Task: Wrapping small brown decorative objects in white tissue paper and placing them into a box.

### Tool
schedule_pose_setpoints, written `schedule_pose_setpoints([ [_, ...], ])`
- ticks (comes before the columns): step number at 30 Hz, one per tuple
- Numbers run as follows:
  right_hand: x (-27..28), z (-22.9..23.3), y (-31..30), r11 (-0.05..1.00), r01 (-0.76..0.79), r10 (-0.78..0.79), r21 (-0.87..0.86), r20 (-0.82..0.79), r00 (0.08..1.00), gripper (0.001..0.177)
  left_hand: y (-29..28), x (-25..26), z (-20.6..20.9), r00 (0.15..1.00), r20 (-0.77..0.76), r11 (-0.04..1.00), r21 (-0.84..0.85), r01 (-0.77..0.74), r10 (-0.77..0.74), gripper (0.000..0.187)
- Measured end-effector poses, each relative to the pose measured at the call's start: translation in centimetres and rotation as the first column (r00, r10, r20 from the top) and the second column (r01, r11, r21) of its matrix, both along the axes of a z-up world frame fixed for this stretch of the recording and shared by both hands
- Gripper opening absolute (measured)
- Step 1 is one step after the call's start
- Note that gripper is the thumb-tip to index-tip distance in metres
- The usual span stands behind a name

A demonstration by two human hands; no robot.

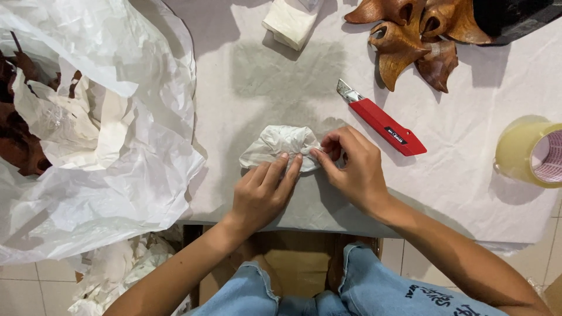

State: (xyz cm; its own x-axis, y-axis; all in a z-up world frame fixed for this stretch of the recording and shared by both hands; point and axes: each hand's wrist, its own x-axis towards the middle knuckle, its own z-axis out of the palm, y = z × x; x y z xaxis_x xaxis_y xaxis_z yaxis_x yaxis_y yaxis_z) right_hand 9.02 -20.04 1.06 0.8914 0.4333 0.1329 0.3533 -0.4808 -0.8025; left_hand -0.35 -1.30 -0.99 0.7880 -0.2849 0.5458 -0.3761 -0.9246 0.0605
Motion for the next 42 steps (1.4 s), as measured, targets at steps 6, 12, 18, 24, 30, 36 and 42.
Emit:
schedule_pose_setpoints([
  [6,0.6,-0.5,0.3,0.999,0.006,-0.007,-0.034,-0.025,1.000,0.023,-0.2,0.0,-0.2,0.999,0.006,0.999,0.018,-0.032,0.032,0.024],
  [12,0.8,-0.1,0.9,0.962,-0.029,0.071,-0.270,0.145,0.987,0.027,-0.4,-0.1,-0.7,0.999,0.018,0.999,0.044,-0.033,0.032,0.023],
  [18,2.9,3.9,-1.7,0.998,-0.024,0.034,-0.065,0.144,0.989,0.028,-0.3,-0.1,0.9,1.000,0.008,0.999,0.043,-0.014,0.014,0.023],
  [24,11.5,9.6,-11.1,0.892,0.407,-0.444,0.197,0.221,0.868,0.004,-0.2,0.4,2.2,1.000,-0.009,0.996,0.085,0.021,-0.020,0.026],
  [30,20.6,6.5,-17.6,0.763,0.623,-0.611,0.172,-0.124,0.782,0.022,-0.3,0.2,1.3,0.999,0.043,0.992,0.120,-0.036,0.032,0.025],
  [36,20.9,7.1,-16.4,0.721,0.656,-0.628,0.222,-0.191,0.754,0.029,-0.7,0.2,1.4,0.998,0.034,0.991,0.122,-0.053,0.049,0.024],
  [42,16.9,9.4,-16.1,0.719,0.669,-0.651,0.189,-0.154,0.743,0.021,-0.8,0.3,1.4,0.998,0.030,0.992,0.109,-0.058,0.055,0.022],
])
